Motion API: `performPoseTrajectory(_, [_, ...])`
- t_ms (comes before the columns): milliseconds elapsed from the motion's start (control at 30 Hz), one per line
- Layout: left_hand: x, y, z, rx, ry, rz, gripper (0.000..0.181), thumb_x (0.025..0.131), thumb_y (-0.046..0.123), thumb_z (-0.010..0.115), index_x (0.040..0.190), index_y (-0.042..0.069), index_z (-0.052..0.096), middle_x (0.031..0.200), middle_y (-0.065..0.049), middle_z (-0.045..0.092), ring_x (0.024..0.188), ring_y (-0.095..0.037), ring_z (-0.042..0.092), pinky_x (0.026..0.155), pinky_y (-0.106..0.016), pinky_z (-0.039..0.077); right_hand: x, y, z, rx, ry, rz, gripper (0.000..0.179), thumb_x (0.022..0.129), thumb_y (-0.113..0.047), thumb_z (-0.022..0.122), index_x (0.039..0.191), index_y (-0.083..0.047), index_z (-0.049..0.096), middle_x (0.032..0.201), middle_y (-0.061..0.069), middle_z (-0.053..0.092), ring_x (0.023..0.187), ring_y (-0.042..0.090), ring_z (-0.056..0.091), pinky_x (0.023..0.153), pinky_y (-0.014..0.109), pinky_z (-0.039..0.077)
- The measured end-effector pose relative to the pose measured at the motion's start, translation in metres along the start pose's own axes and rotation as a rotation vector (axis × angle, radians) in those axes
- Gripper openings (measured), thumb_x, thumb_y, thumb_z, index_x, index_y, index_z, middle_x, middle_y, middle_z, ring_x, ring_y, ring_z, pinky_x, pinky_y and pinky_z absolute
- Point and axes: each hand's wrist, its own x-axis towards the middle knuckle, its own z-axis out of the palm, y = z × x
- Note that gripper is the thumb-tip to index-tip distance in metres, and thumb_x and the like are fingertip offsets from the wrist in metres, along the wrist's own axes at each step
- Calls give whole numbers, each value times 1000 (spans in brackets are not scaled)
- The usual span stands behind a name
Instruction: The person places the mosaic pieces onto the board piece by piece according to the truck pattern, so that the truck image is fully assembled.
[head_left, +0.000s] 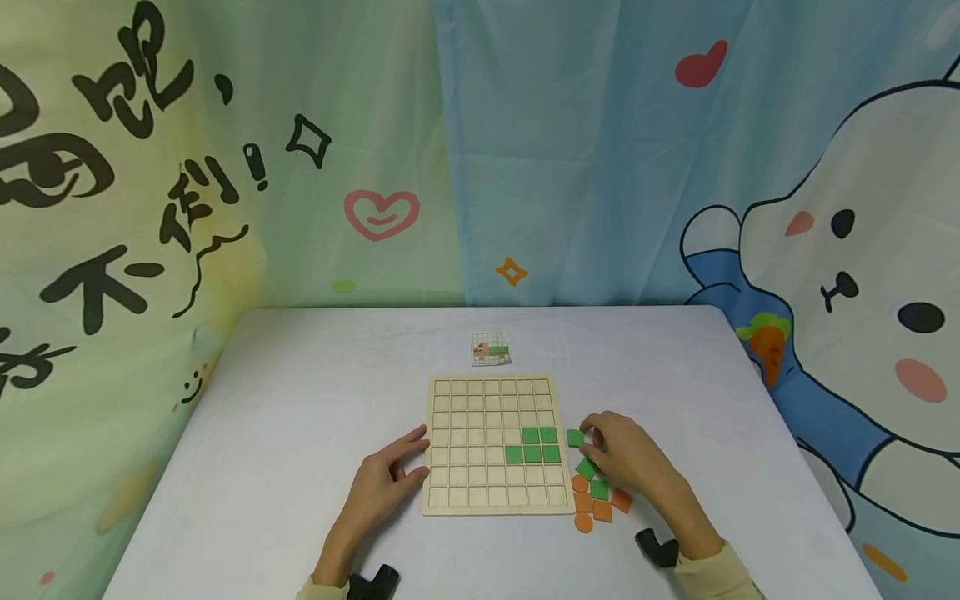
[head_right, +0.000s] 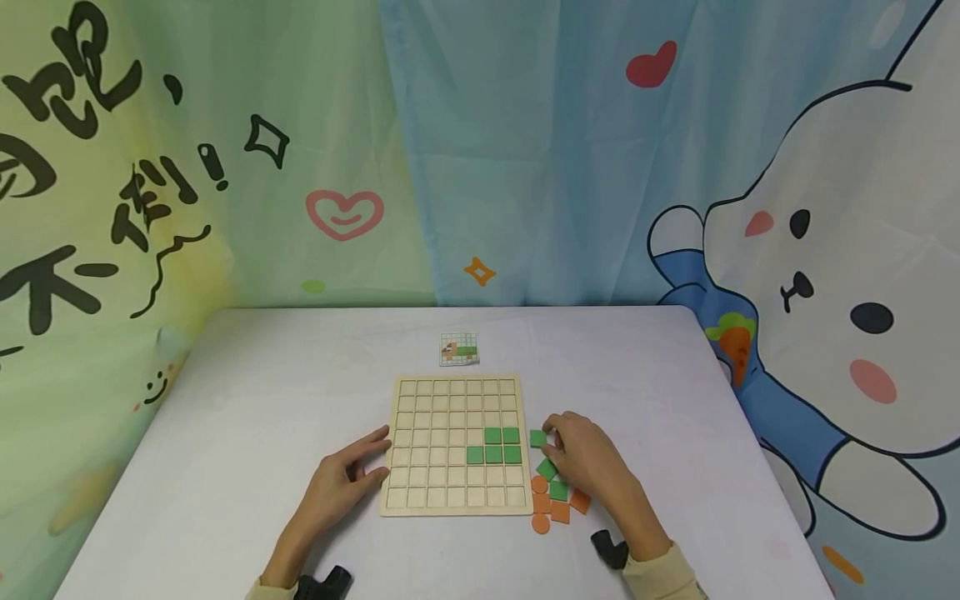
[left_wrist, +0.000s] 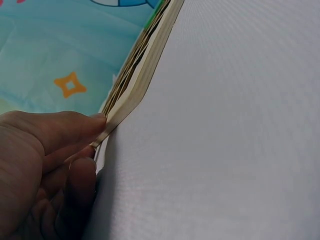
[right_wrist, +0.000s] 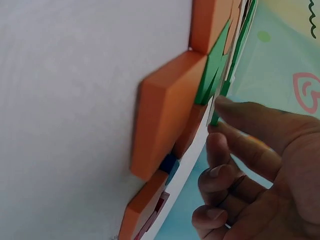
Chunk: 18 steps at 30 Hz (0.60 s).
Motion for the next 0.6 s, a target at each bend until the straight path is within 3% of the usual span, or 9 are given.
performPoseTrajectory(600, [0, 1, 0, -21, -8, -6, 45, 89, 9, 84, 132, 13, 75, 151, 1, 66, 59, -1, 45, 56, -18, 37, 3, -16, -2, 1, 24, -82, 28, 94, -17, 80, 117, -3, 74, 84, -1, 60, 71, 11, 48, 62, 24, 41])
